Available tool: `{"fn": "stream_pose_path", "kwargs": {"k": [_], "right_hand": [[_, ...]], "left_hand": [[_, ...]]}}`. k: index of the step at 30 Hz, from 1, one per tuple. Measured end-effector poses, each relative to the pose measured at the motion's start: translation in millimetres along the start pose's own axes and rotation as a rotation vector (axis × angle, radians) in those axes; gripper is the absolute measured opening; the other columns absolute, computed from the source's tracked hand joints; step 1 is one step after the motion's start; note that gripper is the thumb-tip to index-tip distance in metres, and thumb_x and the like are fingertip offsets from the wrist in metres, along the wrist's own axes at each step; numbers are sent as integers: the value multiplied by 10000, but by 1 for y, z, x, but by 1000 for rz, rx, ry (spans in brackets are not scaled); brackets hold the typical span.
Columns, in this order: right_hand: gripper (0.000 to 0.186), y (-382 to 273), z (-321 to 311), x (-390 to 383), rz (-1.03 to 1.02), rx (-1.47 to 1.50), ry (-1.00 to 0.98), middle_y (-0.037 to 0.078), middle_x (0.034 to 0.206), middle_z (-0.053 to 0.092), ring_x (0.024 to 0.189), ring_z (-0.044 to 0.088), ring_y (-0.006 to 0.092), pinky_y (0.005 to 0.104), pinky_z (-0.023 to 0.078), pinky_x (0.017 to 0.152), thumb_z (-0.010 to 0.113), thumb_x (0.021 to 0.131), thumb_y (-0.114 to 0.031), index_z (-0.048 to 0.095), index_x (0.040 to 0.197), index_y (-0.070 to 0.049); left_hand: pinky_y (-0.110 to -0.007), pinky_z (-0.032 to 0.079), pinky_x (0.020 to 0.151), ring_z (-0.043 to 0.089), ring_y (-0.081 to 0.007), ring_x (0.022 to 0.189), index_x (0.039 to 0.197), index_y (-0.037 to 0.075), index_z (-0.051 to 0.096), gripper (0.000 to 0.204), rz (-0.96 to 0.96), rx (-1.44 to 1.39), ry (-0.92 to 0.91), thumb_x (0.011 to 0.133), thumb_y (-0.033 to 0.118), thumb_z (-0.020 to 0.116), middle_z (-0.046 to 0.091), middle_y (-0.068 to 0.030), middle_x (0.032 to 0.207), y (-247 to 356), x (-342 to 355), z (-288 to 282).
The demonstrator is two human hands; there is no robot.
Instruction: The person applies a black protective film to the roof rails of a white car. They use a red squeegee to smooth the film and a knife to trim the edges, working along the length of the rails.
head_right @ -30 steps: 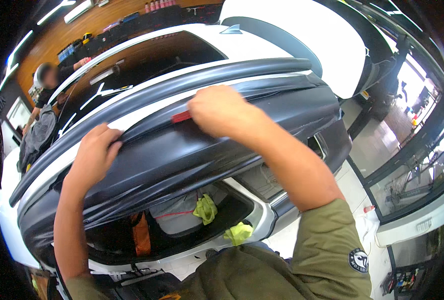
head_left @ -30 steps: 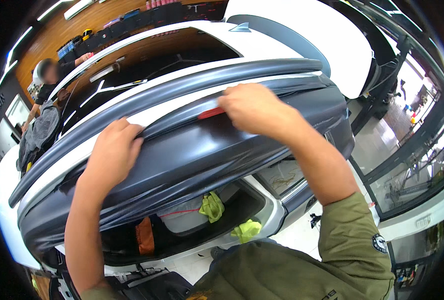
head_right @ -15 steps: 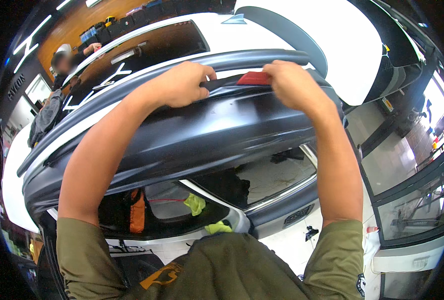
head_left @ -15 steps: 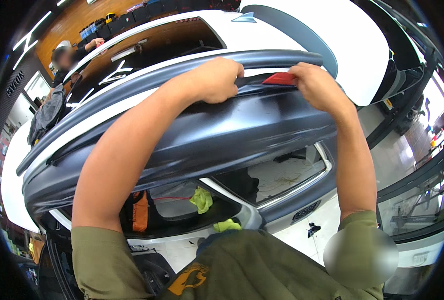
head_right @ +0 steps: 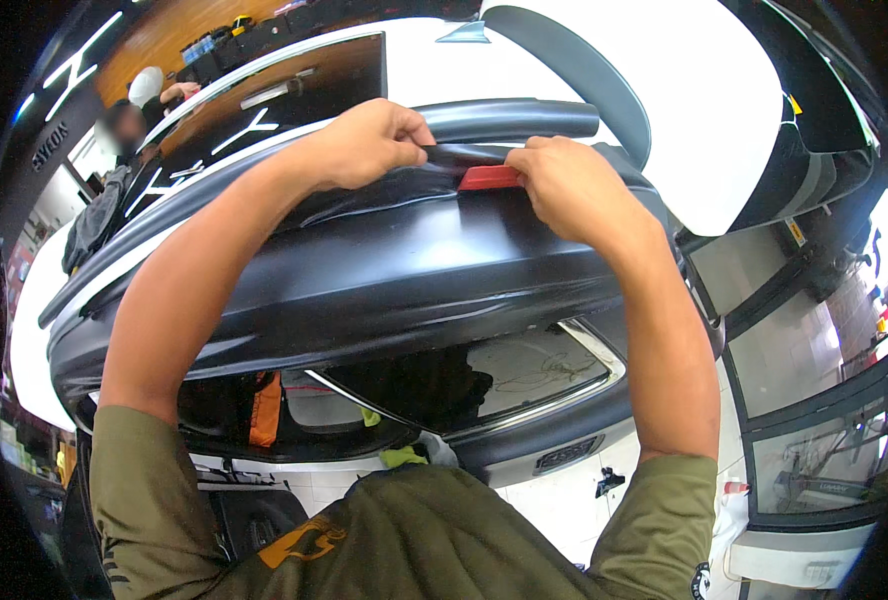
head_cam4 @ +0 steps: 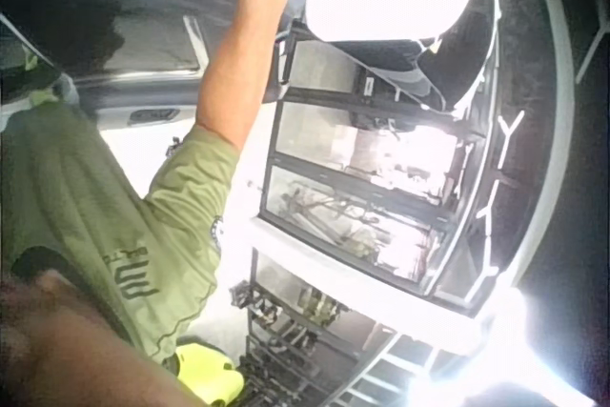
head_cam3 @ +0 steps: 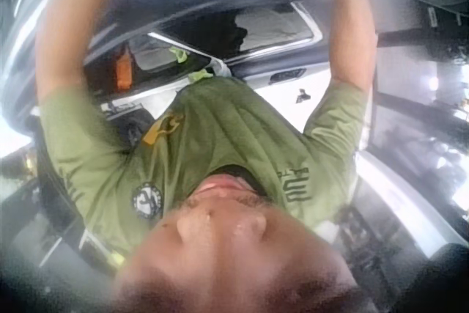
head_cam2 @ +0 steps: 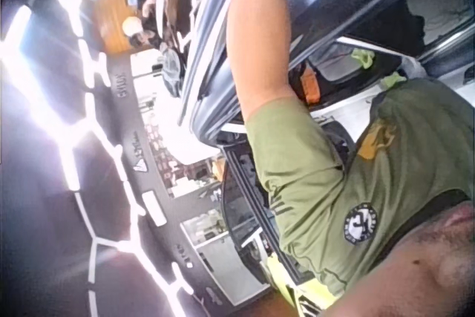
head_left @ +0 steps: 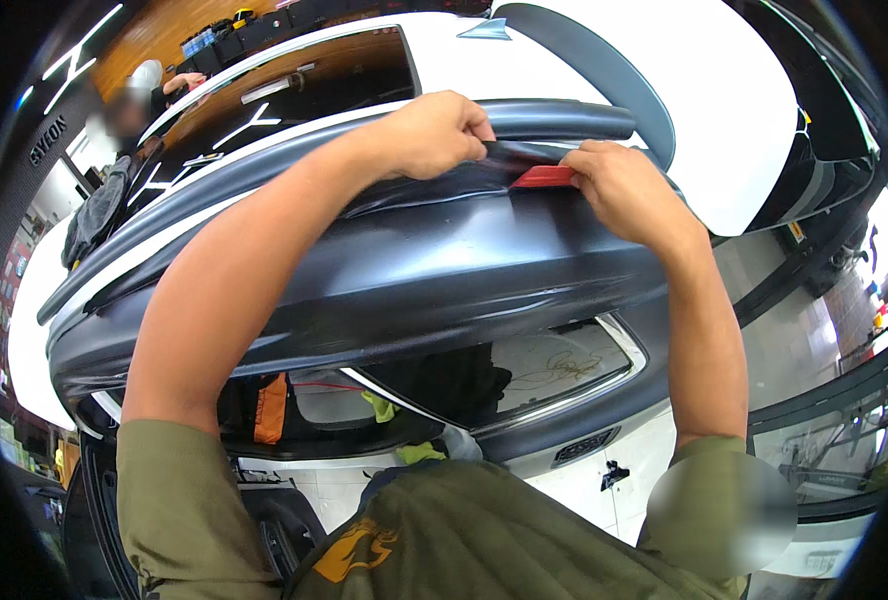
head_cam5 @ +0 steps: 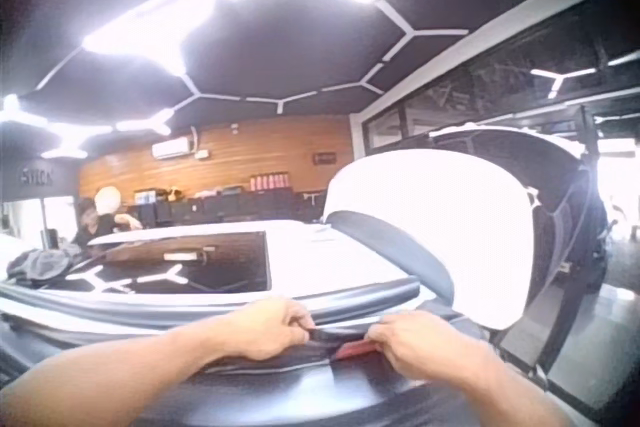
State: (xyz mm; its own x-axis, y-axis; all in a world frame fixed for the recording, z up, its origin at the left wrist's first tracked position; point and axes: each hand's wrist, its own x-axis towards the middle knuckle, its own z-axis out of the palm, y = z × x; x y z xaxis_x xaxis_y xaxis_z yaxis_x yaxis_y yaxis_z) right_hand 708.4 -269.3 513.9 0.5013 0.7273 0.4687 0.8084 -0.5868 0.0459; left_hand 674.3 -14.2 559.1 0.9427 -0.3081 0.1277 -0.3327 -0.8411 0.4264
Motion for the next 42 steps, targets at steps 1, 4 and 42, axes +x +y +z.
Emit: {"fn": "stream_pose_path", "kwargs": {"k": [1, 4, 42], "right_hand": [[126, 6, -3, -1, 54, -1, -35, 189, 897, 647, 900, 627, 375, 455, 497, 816, 557, 856, -44, 664, 900, 5], [123, 26, -12, -7, 173, 18, -98, 191, 898, 646, 894, 627, 379, 457, 498, 806, 558, 847, -44, 663, 893, -1], [73, -87, 4, 86, -318, 133, -193, 192, 828, 638, 807, 632, 380, 459, 507, 745, 576, 824, -31, 617, 834, 29]], "left_hand": [[-338, 494, 780, 631, -191, 803, 1032, -26, 686, 222, 10, 0, -24, 870, 123, 660, 677, -99, 836, -3, 2, -2], [-358, 498, 826, 654, -235, 857, 1074, -16, 679, 256, -5, 151, -171, 872, 140, 660, 691, -135, 886, 21, 5, -6], [-433, 484, 725, 640, -331, 756, 928, -12, 669, 170, 79, 371, -116, 863, 145, 668, 660, -179, 783, -48, -87, -70]]}}
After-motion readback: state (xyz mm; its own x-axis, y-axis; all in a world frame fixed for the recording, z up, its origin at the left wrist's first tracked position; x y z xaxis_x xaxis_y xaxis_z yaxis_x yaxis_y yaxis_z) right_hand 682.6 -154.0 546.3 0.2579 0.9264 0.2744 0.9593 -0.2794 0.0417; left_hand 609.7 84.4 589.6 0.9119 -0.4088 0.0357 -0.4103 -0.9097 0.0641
